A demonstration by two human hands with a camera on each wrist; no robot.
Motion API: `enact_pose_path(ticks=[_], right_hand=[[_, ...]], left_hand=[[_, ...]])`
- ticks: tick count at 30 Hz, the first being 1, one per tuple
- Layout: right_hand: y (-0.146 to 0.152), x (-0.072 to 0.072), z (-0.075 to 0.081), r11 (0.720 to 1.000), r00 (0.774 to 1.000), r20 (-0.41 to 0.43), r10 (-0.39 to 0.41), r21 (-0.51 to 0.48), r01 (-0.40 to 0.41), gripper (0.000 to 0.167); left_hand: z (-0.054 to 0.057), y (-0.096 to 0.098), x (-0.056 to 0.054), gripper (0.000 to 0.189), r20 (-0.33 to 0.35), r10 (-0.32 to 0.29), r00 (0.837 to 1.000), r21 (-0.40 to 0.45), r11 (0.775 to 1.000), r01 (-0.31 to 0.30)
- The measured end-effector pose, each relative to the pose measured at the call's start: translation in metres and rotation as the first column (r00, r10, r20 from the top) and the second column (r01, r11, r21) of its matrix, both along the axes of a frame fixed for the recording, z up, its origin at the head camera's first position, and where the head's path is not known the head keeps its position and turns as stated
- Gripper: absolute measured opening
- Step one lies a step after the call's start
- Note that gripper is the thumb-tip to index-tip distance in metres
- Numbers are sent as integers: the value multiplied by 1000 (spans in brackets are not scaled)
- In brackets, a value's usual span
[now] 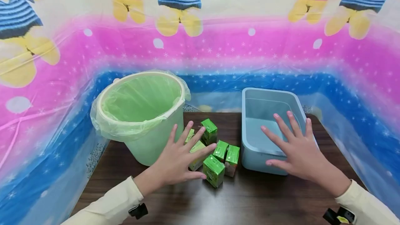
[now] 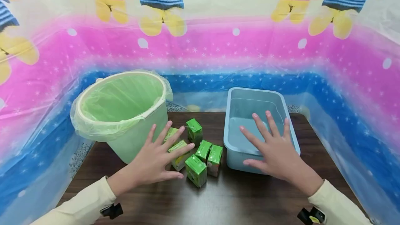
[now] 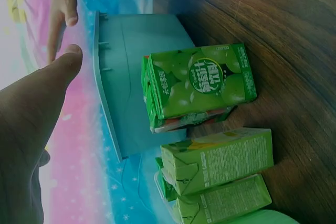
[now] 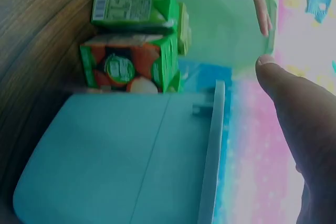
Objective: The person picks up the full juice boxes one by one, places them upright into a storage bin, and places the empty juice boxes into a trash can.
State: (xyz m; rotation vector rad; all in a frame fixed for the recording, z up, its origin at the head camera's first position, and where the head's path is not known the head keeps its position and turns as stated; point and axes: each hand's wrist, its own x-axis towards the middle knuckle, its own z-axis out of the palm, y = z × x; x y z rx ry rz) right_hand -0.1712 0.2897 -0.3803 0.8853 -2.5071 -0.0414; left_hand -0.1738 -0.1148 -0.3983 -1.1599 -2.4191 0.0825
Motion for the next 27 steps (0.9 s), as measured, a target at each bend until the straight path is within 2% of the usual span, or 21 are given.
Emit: enact_pose_path(ticks=[4, 8, 11, 13, 17, 20, 22, 24, 27], right_hand=[[17, 1, -1, 998, 997, 48, -63, -23, 64, 87], [38, -4, -2, 989, 984, 117, -136, -47, 142, 88], [59, -9, -7, 979, 972, 169, -165, -90, 182, 86], [74, -13, -12, 972, 966, 193, -171, -130, 198, 83], [100, -21, -24, 952, 962, 223, -156, -225, 206, 78], [115, -29, -30, 929, 959, 261, -111, -317, 193, 75], [123, -32, -33, 900, 941, 328, -83, -380, 212, 74], [129, -35, -35, 871, 914, 401, -59, -427, 244, 74], [137, -36, -39, 830, 859, 509, -44, -460, 315, 70]], left_hand=[[-2, 4, 1, 93, 1, -4, 1000, 10, 1000, 4], [-2, 6, 2, 91, 38, -9, 999, 34, 999, 8], [-1, 9, 4, 88, 131, -20, 991, 67, 998, 12], [-1, 11, 6, 87, 226, -33, 973, 100, 995, 11], [-1, 14, 9, 85, 400, -45, 915, 154, 988, -19], [-1, 17, 10, 84, 507, -45, 861, 188, 980, -59], [-1, 19, 10, 84, 582, -53, 811, 220, 971, -94], [-1, 21, 10, 84, 654, -66, 754, 256, 957, -138], [-3, 24, 8, 81, 730, -82, 679, 299, 931, -209]])
